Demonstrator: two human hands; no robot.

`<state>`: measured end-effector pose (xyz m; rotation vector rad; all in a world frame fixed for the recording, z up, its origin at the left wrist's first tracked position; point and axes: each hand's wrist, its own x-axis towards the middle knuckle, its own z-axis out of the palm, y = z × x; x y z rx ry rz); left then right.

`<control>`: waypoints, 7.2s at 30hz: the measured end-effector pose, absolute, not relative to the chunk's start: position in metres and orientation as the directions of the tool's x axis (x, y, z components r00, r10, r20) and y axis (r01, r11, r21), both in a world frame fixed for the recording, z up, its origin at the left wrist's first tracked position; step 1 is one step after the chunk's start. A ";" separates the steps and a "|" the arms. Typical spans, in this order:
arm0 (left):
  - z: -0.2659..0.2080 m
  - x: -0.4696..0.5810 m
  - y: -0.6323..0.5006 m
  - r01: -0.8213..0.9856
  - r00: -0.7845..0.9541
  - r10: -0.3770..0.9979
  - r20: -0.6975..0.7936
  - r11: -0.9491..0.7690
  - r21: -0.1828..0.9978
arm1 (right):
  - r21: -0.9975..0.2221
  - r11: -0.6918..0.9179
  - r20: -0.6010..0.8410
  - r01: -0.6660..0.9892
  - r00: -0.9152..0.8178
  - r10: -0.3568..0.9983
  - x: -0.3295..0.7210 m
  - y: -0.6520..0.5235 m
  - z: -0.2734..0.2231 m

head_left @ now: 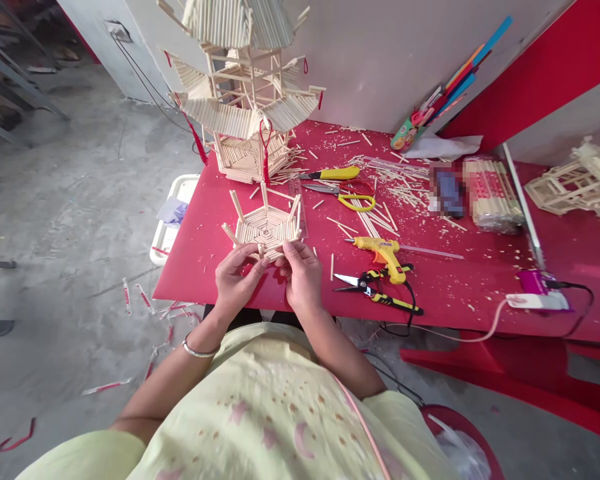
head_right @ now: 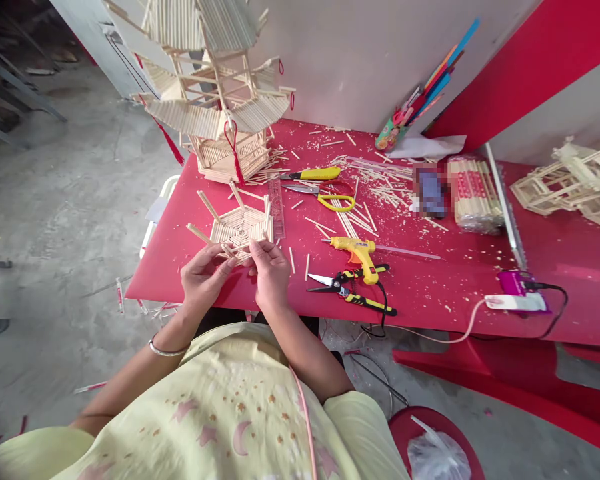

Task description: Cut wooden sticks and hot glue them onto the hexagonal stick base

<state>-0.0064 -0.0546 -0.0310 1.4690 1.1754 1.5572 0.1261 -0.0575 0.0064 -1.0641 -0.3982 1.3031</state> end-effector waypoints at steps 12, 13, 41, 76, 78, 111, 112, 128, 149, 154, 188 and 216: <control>-0.032 -0.007 -0.054 0.153 -0.129 0.921 0.368 -0.348 0.925 | -0.816 -0.093 -0.305 -0.571 0.288 0.908 0.126 -0.057 0.004; -0.031 -0.007 -0.055 0.152 -0.127 0.924 0.361 -0.341 0.928 | -0.816 -0.094 -0.307 -0.570 0.290 0.907 0.126 -0.057 0.004; -0.032 -0.005 -0.054 0.071 -0.135 0.941 0.310 -0.303 0.950 | -0.770 -0.100 -0.321 -0.630 0.246 0.915 0.129 -0.055 0.004; -0.031 -0.008 -0.057 0.125 -0.107 0.957 0.269 -0.255 0.959 | -0.760 -0.062 -0.296 -0.646 0.260 0.919 0.126 -0.057 0.007; -0.031 -0.009 -0.057 0.125 -0.105 0.955 0.277 -0.264 0.956 | -0.765 -0.062 -0.295 -0.640 0.264 0.919 0.126 -0.057 0.005; -0.029 -0.007 -0.056 0.096 -0.136 0.947 0.292 -0.281 0.955 | -0.803 -0.089 -0.313 -0.589 0.289 0.905 0.126 -0.055 0.005; -0.029 -0.007 -0.056 0.103 -0.139 0.946 0.292 -0.279 0.955 | -0.799 -0.090 -0.315 -0.594 0.288 0.904 0.126 -0.055 0.005; -0.035 -0.009 -0.056 0.144 -0.147 0.950 0.275 -0.255 0.956 | -0.802 -0.105 -0.327 -0.589 0.284 0.901 0.126 -0.054 0.005; -0.034 0.001 -0.050 0.176 -0.214 0.923 0.321 -0.287 0.942 | -0.640 -0.098 -0.282 -0.762 0.115 0.952 0.130 -0.051 0.006; -0.035 0.003 -0.050 0.186 -0.229 0.917 0.327 -0.288 0.939 | -0.646 -0.124 -0.304 -0.754 0.105 0.947 0.131 -0.050 0.005; -0.024 -0.002 -0.056 0.199 -0.160 0.960 0.231 -0.197 0.960 | -0.723 -0.115 -0.316 -0.681 0.178 0.932 0.123 -0.050 -0.001; -0.027 -0.006 -0.056 0.191 -0.156 0.959 0.237 -0.207 0.960 | -0.744 -0.112 -0.304 -0.659 0.185 0.935 0.123 -0.049 -0.001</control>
